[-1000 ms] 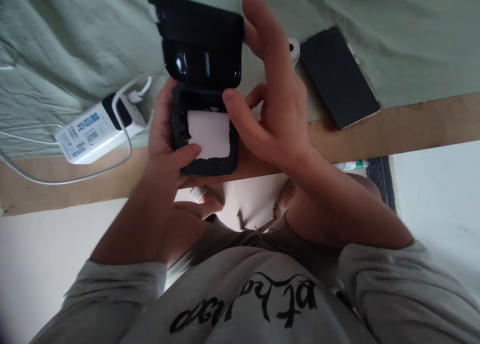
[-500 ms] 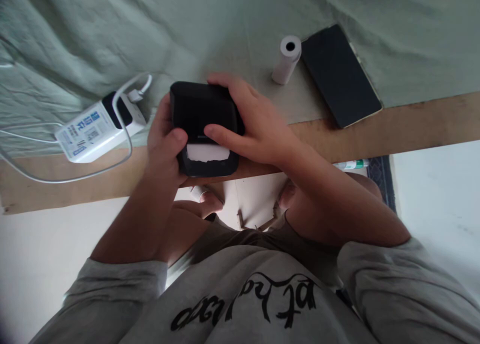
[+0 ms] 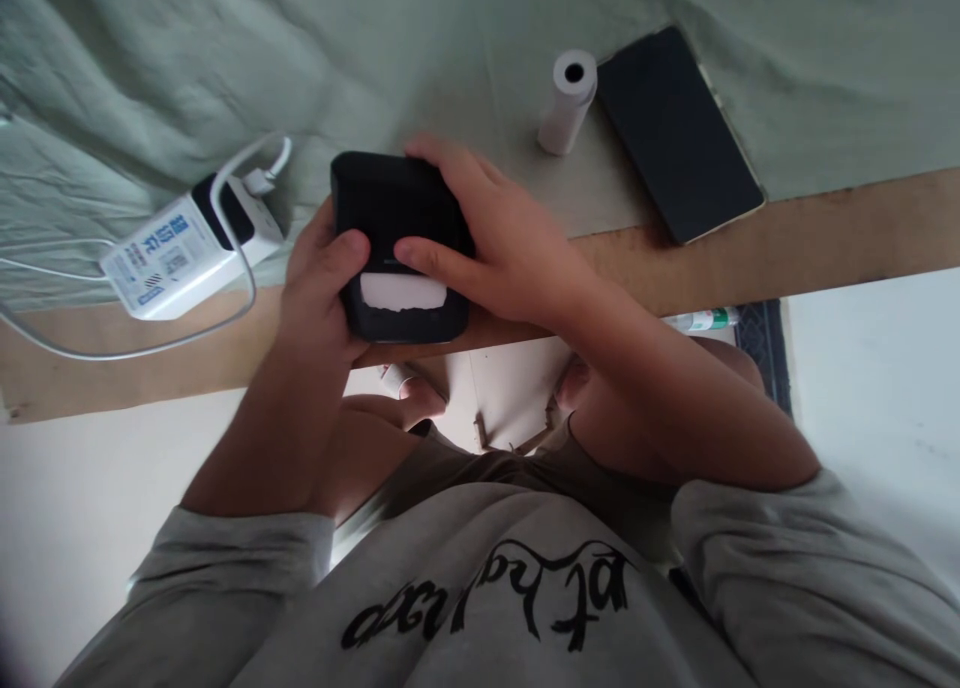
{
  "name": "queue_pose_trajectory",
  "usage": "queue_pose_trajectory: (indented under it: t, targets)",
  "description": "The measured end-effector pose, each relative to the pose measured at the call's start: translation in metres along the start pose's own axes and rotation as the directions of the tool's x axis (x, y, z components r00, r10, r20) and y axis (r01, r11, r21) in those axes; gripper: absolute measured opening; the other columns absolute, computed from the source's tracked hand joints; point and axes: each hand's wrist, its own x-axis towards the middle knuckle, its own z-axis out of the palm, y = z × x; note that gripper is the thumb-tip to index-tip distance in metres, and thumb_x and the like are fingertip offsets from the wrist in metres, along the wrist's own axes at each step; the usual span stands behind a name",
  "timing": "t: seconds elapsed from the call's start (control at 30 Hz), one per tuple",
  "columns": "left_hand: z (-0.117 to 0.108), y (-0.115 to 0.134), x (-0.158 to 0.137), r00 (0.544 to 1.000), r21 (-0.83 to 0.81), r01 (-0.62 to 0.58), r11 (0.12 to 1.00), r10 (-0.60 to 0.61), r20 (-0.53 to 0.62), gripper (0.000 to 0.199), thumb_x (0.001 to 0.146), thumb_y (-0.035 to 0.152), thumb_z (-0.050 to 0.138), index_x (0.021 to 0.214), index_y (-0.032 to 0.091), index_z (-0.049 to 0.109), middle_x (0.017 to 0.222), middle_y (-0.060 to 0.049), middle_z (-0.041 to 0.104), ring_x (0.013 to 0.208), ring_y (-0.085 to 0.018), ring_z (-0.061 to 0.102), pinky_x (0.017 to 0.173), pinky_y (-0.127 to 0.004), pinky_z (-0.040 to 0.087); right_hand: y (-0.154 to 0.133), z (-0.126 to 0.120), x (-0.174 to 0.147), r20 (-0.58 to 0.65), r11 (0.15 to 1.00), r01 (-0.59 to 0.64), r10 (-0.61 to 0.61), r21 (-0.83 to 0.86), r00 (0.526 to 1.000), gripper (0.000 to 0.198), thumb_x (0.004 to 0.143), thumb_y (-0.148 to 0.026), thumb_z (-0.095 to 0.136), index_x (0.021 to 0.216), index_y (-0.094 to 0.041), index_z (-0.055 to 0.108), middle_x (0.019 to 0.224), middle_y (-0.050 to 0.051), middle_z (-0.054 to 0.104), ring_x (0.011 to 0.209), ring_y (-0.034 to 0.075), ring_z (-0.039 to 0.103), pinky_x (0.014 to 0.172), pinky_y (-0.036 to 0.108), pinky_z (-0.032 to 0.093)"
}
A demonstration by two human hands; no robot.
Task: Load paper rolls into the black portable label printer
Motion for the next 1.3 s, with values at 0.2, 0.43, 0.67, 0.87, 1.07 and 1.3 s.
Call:
queue_pose_trajectory:
  t: [0.2, 0.43, 0.67, 0.87, 1.07, 1.3]
  targets:
    - [0.004, 0.001, 0.001, 0.998, -0.027, -0.049, 0.998, 0.049, 0.025, 0.029, 0.084, 0.040, 0.060, 0.109, 0.025, 0.060, 0.104, -0.004, 0.066, 0.115, -0.023, 0.061, 0.090, -0.036, 0.055, 0.006, 0.004, -0.003, -0.048, 0.997, 0.047, -0.044, 0.061, 0.998, 0.054, 0.088, -0.052, 0.049, 0.132, -0.024, 0.037, 0.135, 0.008, 0.050, 0.122, 0.018, 0.050, 0.106, 0.036, 0.045]
    - [0.006, 0.001, 0.001, 0.995, -0.020, -0.075, 0.997, 0.077, 0.067, 0.034, 0.084, 0.045, 0.059, 0.114, 0.027, 0.059, 0.110, -0.005, 0.064, 0.119, -0.026, 0.059, 0.092, -0.037, 0.053, 0.009, 0.004, -0.002, -0.057, 0.995, 0.061, -0.056, 0.077, 0.997, 0.058, 0.087, -0.059, 0.048, 0.133, -0.025, 0.037, 0.137, 0.008, 0.048, 0.126, 0.017, 0.047, 0.110, 0.033, 0.041]
    - [0.001, -0.007, 0.007, 0.997, -0.060, -0.065, 0.996, 0.067, 0.033, 0.029, 0.078, 0.046, 0.067, 0.102, 0.030, 0.065, 0.098, 0.000, 0.066, 0.119, -0.027, 0.057, 0.092, -0.040, 0.054, 0.009, 0.007, -0.004, -0.088, 0.995, 0.082, -0.077, 0.058, 0.993, 0.053, 0.090, -0.057, 0.045, 0.130, -0.023, 0.038, 0.134, 0.006, 0.051, 0.124, 0.016, 0.049, 0.110, 0.033, 0.042]
    - [0.002, -0.012, 0.012, 0.988, -0.044, -0.132, 0.990, 0.135, 0.075, 0.029, 0.080, 0.047, 0.066, 0.102, 0.030, 0.063, 0.100, 0.002, 0.067, 0.117, -0.026, 0.056, 0.093, -0.037, 0.054, 0.040, 0.007, 0.003, -0.059, 0.966, 0.257, -0.254, 0.034, 0.965, 0.063, 0.086, -0.059, 0.051, 0.134, -0.024, 0.030, 0.137, -0.002, 0.045, 0.124, 0.007, 0.045, 0.113, 0.020, 0.040]
    - [0.007, -0.007, 0.008, 0.980, -0.108, -0.156, 0.982, 0.167, 0.107, 0.026, 0.080, 0.037, 0.068, 0.099, 0.020, 0.060, 0.085, 0.001, 0.063, 0.102, -0.022, 0.062, 0.083, -0.031, 0.055, 0.040, 0.005, 0.004, -0.071, 0.959, 0.281, -0.278, 0.032, 0.958, 0.066, 0.088, -0.058, 0.049, 0.132, -0.011, 0.035, 0.133, 0.002, 0.047, 0.121, 0.008, 0.048, 0.110, 0.024, 0.042]
    - [0.011, -0.001, 0.001, 0.983, -0.157, -0.148, 0.977, 0.162, 0.081, 0.008, 0.092, 0.016, 0.052, 0.093, 0.013, 0.060, 0.086, -0.004, 0.061, 0.087, -0.017, 0.062, 0.080, -0.026, 0.051, 0.022, 0.007, -0.002, -0.176, 0.983, 0.176, -0.165, 0.051, 0.971, 0.073, 0.086, -0.059, 0.048, 0.125, 0.003, 0.047, 0.120, 0.006, 0.056, 0.110, 0.016, 0.055, 0.100, 0.030, 0.045]
